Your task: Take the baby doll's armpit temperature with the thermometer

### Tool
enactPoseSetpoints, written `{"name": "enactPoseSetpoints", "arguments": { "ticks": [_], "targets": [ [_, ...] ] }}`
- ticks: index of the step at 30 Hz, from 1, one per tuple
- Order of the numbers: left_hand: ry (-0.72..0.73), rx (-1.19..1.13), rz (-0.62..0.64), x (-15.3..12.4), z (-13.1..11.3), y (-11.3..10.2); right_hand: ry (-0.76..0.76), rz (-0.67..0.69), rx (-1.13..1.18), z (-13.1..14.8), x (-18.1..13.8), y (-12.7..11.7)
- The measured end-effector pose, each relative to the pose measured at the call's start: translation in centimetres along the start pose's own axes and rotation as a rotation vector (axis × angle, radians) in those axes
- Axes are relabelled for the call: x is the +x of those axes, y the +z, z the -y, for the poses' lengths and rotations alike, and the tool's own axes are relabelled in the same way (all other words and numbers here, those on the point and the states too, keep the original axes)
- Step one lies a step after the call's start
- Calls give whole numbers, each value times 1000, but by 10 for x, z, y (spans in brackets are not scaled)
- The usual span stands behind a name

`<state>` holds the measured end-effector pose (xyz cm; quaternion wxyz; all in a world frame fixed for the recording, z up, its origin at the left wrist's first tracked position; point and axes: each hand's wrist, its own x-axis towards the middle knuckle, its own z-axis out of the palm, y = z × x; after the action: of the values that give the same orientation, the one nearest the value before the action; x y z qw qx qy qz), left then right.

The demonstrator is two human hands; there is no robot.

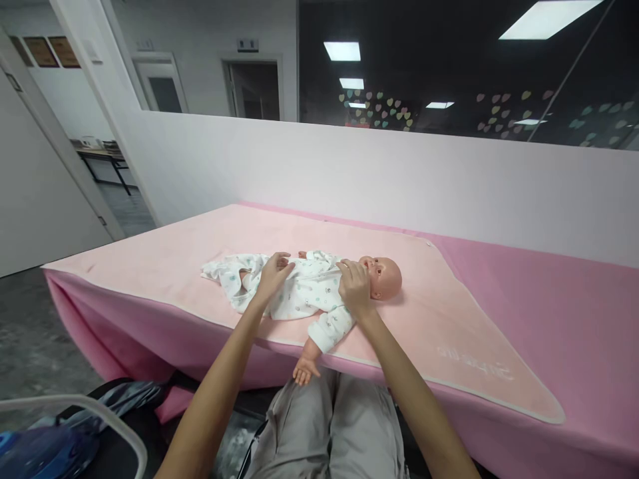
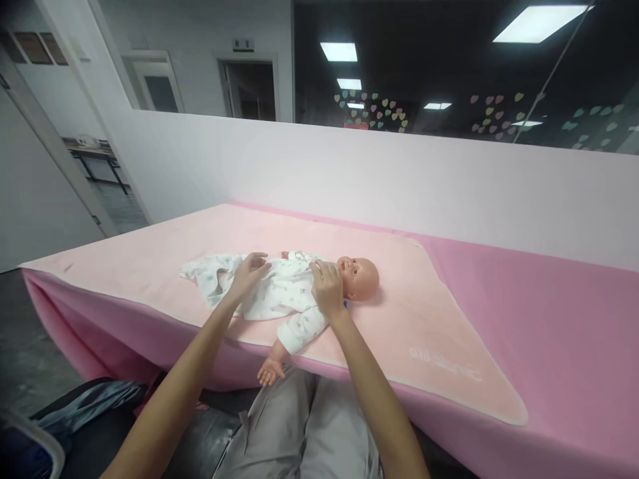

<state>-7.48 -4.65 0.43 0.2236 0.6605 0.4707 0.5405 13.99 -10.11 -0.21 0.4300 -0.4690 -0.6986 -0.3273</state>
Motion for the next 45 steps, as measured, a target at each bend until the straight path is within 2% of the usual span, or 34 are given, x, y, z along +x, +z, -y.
{"name": "enactPoseSetpoints", "arguments": {
  "ticks": [2, 4, 6, 9, 11, 12, 15, 18, 21, 24, 28, 31, 35, 37, 39, 42, 45],
  "targets": [
    [76, -55, 40, 17, -14, 14, 158, -17, -1, 2, -1, -18],
    [171, -113, 171, 29, -29, 36, 327, 21, -14, 5, -12, -39],
    [216, -113, 399, 34, -41, 59, 494, 117, -66, 8, -31, -62],
    [203, -30, 721, 31, -47, 81, 663, 356, -159, 13, -67, -89],
    [189, -32, 827, 27, -45, 84, 697, 469, -189, 16, -89, -98],
    [180, -59, 847, 25, -43, 83, 702, 485, -197, 17, -97, -100],
    [82, -165, 782, 24, -35, 80, 691, 416, -226, 21, -111, -101],
    [-40, -233, 566, 23, -27, 83, 653, 357, -260, 27, -112, -100],
    [-39, -212, 428, 21, -22, 91, 623, 344, -273, 34, -110, -103],
    [24, -96, 454, 17, -21, 94, 644, 372, -257, 39, -108, -109],
    [73, -51, 470, 16, -22, 95, 821, 384, -195, 39, -96, -122],
    [13, -93, 413, 18, -19, 96, 945, 284, -148, 37, -77, -132],
    [-85, -181, 304, 24, -11, 100, 943, 78, -70, 38, -45, -133],
    [-121, -233, 278, 26, -7, 101, 898, 21, -51, 37, -28, -122],
    [-143, -281, 282, 27, -5, 101, 833, 34, -36, 33, -11, -103],
    [-171, -377, 303, 26, -4, 100, 703, 204, -44, 27, 16, -62],
    [-219, -584, 332, 24, -5, 97, 628, 422, -91, 23, 38, -18]
  ]
}}
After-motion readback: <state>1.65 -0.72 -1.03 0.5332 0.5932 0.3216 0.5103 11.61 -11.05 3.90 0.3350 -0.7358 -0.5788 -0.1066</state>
